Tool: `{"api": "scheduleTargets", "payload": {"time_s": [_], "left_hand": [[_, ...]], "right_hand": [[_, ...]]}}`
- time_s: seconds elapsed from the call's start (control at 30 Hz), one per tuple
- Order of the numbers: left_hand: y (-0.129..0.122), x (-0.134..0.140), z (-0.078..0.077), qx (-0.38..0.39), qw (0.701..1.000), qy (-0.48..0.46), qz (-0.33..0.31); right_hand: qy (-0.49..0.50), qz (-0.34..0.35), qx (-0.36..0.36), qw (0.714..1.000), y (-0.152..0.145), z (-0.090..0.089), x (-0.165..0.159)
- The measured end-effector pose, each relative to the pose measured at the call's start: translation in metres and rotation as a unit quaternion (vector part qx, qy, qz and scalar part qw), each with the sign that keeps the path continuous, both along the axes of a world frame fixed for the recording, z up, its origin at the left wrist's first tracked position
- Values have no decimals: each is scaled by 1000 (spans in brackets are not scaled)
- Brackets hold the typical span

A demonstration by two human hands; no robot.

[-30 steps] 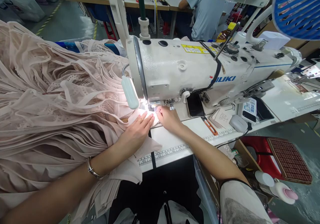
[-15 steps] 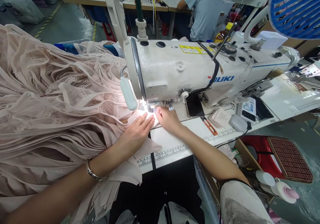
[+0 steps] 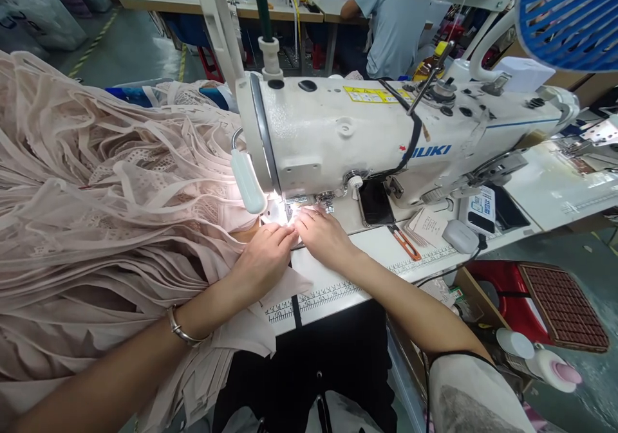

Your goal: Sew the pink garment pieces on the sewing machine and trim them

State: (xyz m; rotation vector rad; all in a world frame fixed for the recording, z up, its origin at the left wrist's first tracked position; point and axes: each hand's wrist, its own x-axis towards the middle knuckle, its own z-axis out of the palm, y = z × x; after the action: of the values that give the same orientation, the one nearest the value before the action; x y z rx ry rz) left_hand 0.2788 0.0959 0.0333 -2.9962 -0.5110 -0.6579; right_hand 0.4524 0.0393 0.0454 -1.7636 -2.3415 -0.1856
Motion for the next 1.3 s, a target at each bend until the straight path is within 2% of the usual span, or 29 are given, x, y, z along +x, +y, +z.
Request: {"api": "scheduleTargets", "payload": {"time_s": [0.2,0.47,0.8,1.07,1.3], "left_hand": [[-2,8,-17,33,999,-11,-10],[1,7,-13,52,999,3,-13],[8,5,-12,6,1000,16,-22],[11,7,-14,30,999,2,-12],[10,9,-16,38,999,-6,9]], "right_hand": [[103,-46,-104,988,6,3,17],[219,-32,-127,967,7,-4,28],[192,-72,-143,968,9,5,17],[164,-64,-108,978,10,2,16],[150,-65,-115,980,10,8,14]]}}
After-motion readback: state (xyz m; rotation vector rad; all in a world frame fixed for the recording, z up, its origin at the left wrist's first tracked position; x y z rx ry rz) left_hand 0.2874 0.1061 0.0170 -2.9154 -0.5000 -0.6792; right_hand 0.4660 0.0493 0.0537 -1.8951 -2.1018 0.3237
